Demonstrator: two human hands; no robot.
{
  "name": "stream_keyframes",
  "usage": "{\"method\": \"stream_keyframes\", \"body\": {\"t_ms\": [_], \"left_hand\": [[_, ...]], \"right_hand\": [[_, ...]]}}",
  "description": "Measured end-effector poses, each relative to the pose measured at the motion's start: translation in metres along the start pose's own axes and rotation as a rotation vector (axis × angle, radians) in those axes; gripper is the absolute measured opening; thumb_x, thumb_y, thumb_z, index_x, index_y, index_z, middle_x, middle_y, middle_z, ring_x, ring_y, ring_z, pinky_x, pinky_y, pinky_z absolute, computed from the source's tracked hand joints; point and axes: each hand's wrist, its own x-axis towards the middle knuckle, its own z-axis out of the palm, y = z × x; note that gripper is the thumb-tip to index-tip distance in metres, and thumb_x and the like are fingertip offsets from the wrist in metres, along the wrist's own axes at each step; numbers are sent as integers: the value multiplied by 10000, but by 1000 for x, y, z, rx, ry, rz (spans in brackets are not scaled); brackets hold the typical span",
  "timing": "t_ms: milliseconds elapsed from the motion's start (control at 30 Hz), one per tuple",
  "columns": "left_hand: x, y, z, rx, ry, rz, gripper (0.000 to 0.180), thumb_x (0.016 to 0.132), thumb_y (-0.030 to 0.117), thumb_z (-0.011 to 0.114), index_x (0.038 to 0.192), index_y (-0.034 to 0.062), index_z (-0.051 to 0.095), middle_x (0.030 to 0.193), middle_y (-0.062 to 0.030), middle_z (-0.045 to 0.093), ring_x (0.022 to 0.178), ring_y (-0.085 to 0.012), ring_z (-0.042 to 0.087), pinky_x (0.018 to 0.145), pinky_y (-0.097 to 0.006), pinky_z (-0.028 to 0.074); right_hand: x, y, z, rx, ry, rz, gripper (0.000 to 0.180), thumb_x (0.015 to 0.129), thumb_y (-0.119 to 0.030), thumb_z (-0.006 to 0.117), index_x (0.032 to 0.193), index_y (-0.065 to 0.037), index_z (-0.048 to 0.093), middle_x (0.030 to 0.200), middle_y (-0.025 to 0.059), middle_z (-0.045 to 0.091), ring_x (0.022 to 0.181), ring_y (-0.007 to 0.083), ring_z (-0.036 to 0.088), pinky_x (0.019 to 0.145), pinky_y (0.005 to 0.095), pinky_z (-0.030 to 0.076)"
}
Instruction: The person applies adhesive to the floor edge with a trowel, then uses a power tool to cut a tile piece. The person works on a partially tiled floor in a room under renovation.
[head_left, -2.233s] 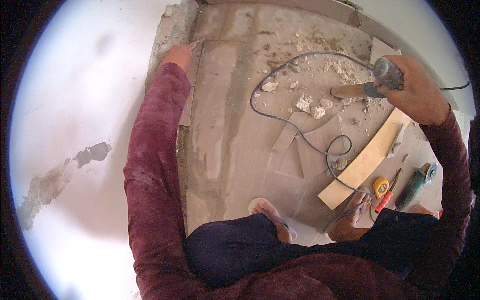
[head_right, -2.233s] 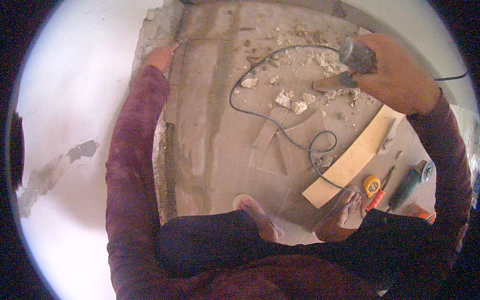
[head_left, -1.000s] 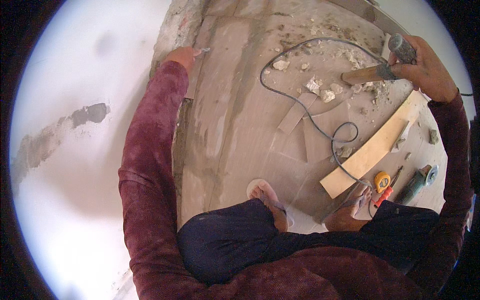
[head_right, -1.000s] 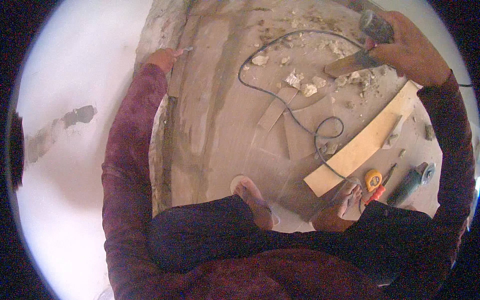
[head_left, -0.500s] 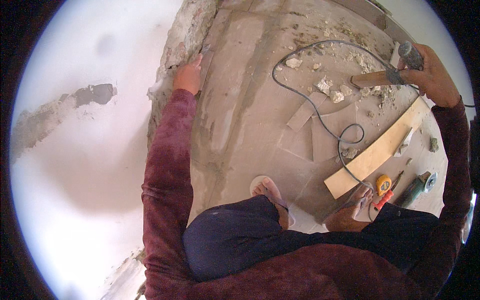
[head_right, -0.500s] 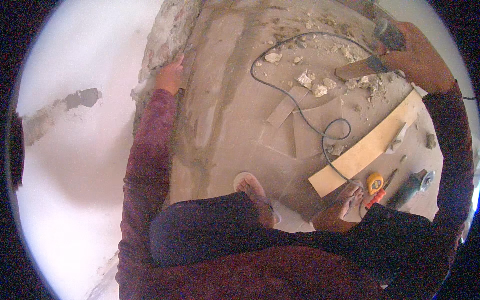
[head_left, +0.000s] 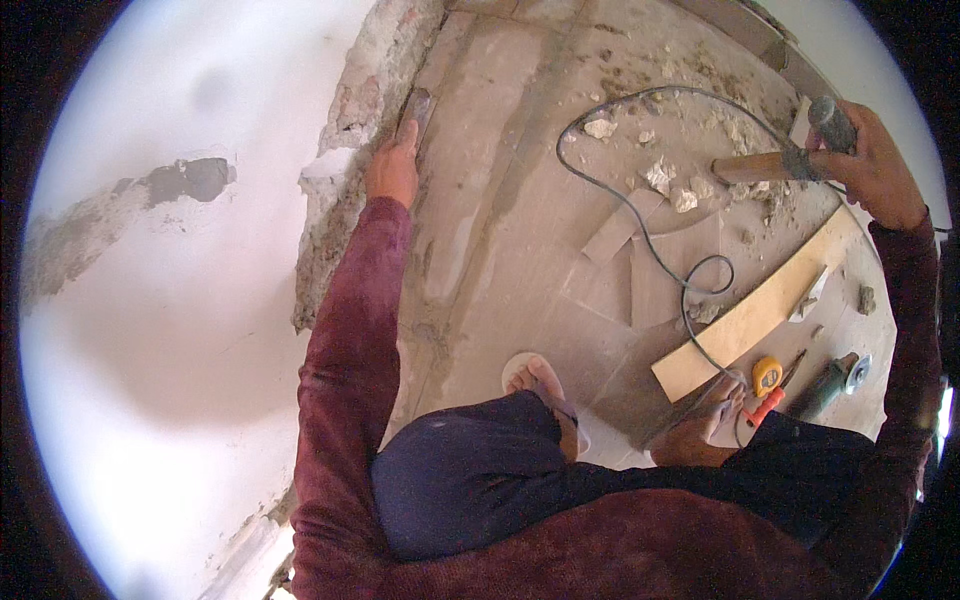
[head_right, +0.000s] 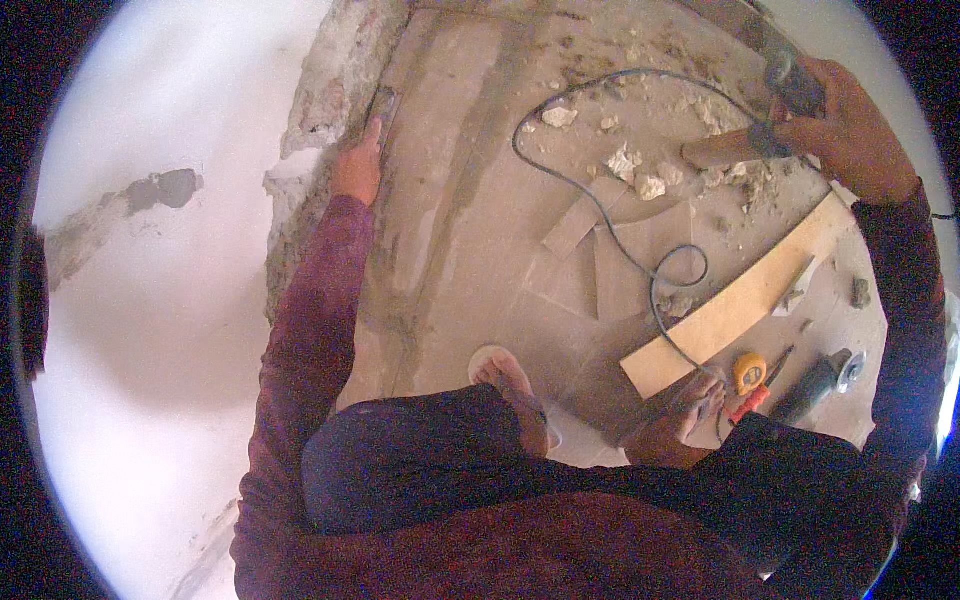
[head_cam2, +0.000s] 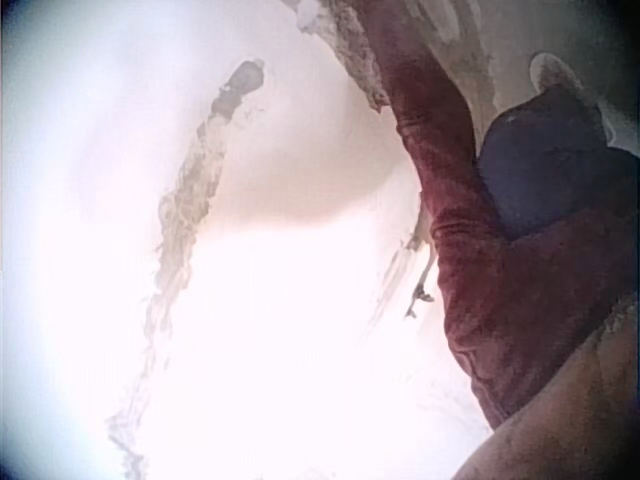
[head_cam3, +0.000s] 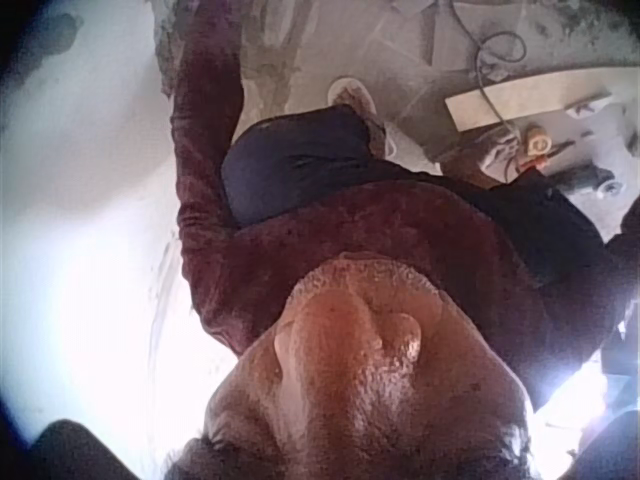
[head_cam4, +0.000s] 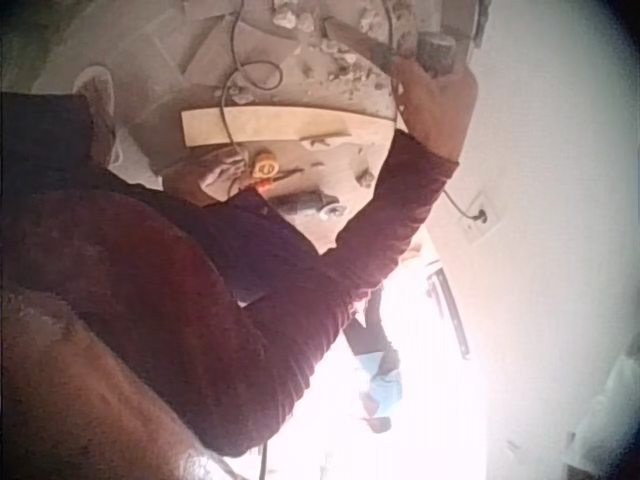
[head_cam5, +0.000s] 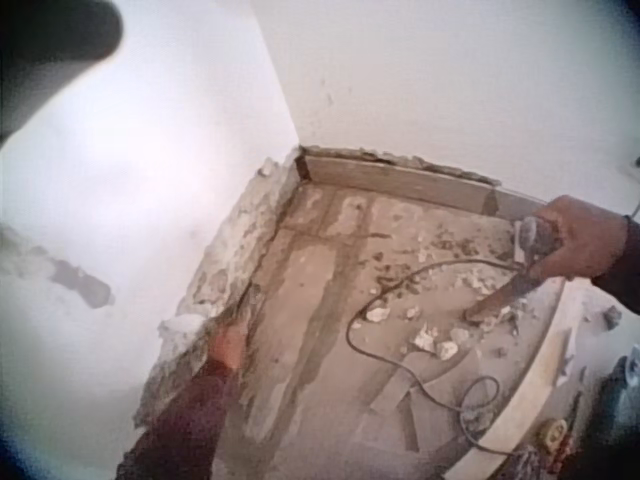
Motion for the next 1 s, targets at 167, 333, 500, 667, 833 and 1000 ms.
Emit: {"method": "stream_keyframes", "body": {"t_ms": [167, 333, 500, 667, 833, 1000], "left_hand": [[-17, -26, -22, -132, -31, 72, 477, 919, 116, 520, 1388, 201, 495, 980, -233, 655, 897, -400, 632, 788, -487, 503], [20, -10, -28, -67, 48, 5, 476, 905, 100, 534, 1371, 193, 517, 986, -218, 664, 898, -392, 637, 795, -481, 501], [23, -3, -13, -100, 82, 27, 480, 894, 101, 550, 1360, 215, 532, 1006, -193, 669, 891, -372, 646, 781, -478, 505], [-5, -19, -12, -91, 13, 8, 473, 897, 96, 549, 1347, 239, 547, 987, -190, 664, 889, -366, 641, 763, -476, 510], [-16, 12, -6, 1, -15, 20, 474, 906, 77, 522, 1351, 240, 545, 928, -217, 635, 879, -373, 633, 755, -469, 512], [-53, -2, -7, -14, -44, 5, 449, 916, 102, 530, 1351, 210, 545, 973, -231, 630, 907, -402, 621, 779, -482, 500]], "right_hand": [[8, 6, -4, 1, -106, 4, 369, 743, -232, 695, 1042, -66, 557, 853, -10, 550, 648, 56, 500, 456, 202, 411], [8, 3, -5, 5, -73, -8, 330, 723, -243, 702, 978, -78, 575, 827, -13, 537, 635, 54, 495, 455, 211, 412], [2, 4, -4, -33, 6, -10, 355, 714, -266, 708, 984, -77, 577, 823, -13, 536, 611, 50, 486, 449, 207, 408], [19, 8, 17, -92, 9, -41, 364, 726, -295, 687, 989, -71, 574, 826, -9, 534, 599, 50, 482, 445, 203, 406], [11, -7, -14, -98, -133, 78, 506, 703, -249, 713, 1136, -22, 581, 906, 46, 592, 757, 132, 571, 689, 279, 486], [4, -5, -5, -100, -68, 116, 550, 736, -249, 719, 1216, -38, 553, 897, 24, 589, 708, 99, 552, 580, 260, 479]]}}
